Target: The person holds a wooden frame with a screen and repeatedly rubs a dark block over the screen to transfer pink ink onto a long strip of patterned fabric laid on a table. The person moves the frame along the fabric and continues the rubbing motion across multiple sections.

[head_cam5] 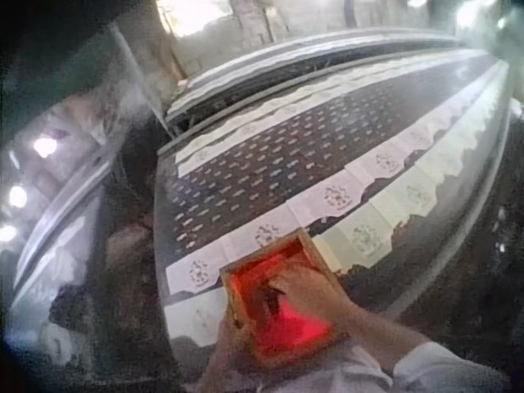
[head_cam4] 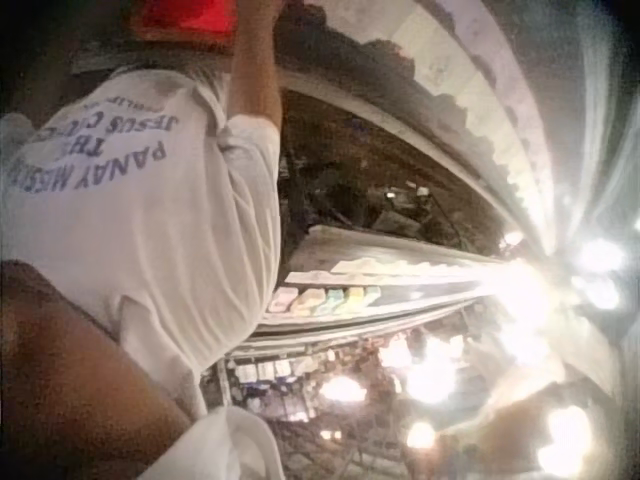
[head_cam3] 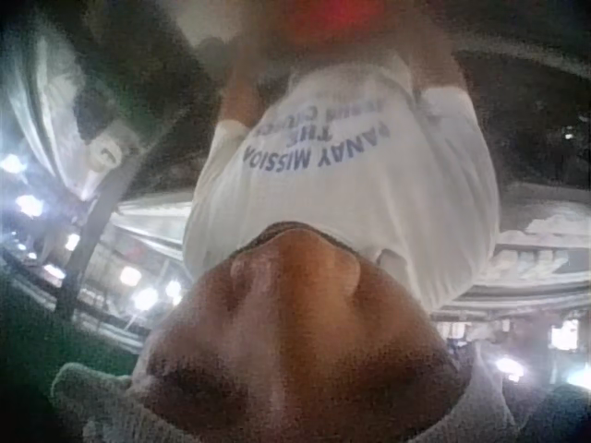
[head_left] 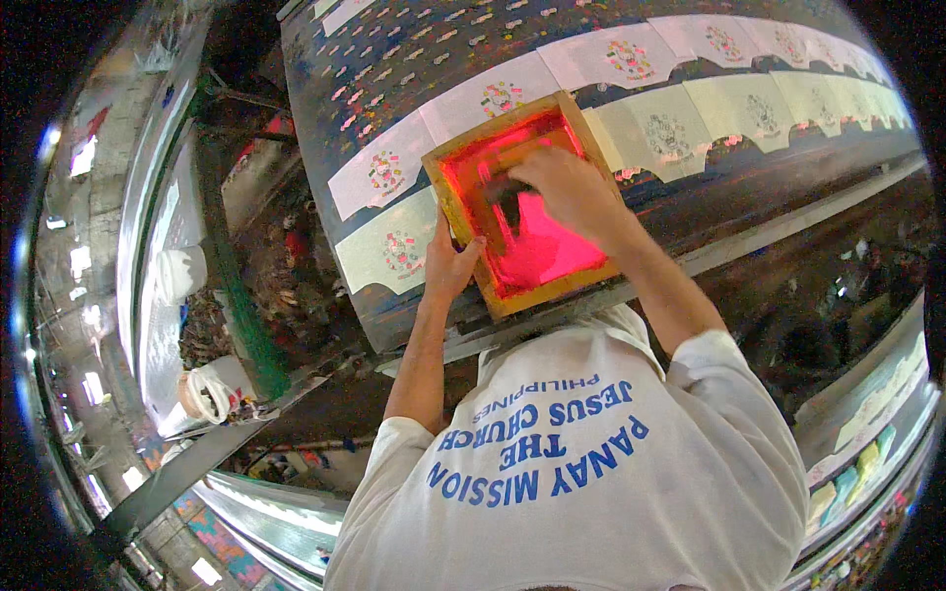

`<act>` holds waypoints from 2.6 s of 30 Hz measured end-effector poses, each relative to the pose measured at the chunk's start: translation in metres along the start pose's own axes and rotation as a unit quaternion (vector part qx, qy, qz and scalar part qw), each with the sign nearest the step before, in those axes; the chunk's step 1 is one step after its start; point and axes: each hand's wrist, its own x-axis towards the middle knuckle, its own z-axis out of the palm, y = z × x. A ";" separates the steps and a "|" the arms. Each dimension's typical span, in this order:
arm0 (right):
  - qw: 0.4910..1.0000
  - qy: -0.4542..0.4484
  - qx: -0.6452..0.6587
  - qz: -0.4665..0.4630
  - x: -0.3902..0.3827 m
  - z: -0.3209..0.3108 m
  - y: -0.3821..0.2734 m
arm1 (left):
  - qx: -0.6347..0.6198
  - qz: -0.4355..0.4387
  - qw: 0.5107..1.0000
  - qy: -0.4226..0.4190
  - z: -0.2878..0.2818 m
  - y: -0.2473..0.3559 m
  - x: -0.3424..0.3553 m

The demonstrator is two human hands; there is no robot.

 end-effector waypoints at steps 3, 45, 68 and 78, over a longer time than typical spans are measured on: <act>1.000 -0.005 0.006 0.000 -0.058 0.000 -0.024 | 0.018 -0.017 1.000 -0.008 -0.001 0.017 0.000; 0.997 0.060 -0.053 0.015 -0.149 -0.115 0.098 | -0.007 0.059 0.998 0.014 0.152 0.141 0.055; 0.999 -0.020 0.034 -0.016 -0.130 -0.156 0.174 | -0.021 0.021 1.000 0.007 0.206 0.142 0.068; 0.995 0.078 -0.040 -0.040 -0.072 -0.112 0.209 | 0.033 -0.028 0.999 -0.011 0.204 0.152 0.066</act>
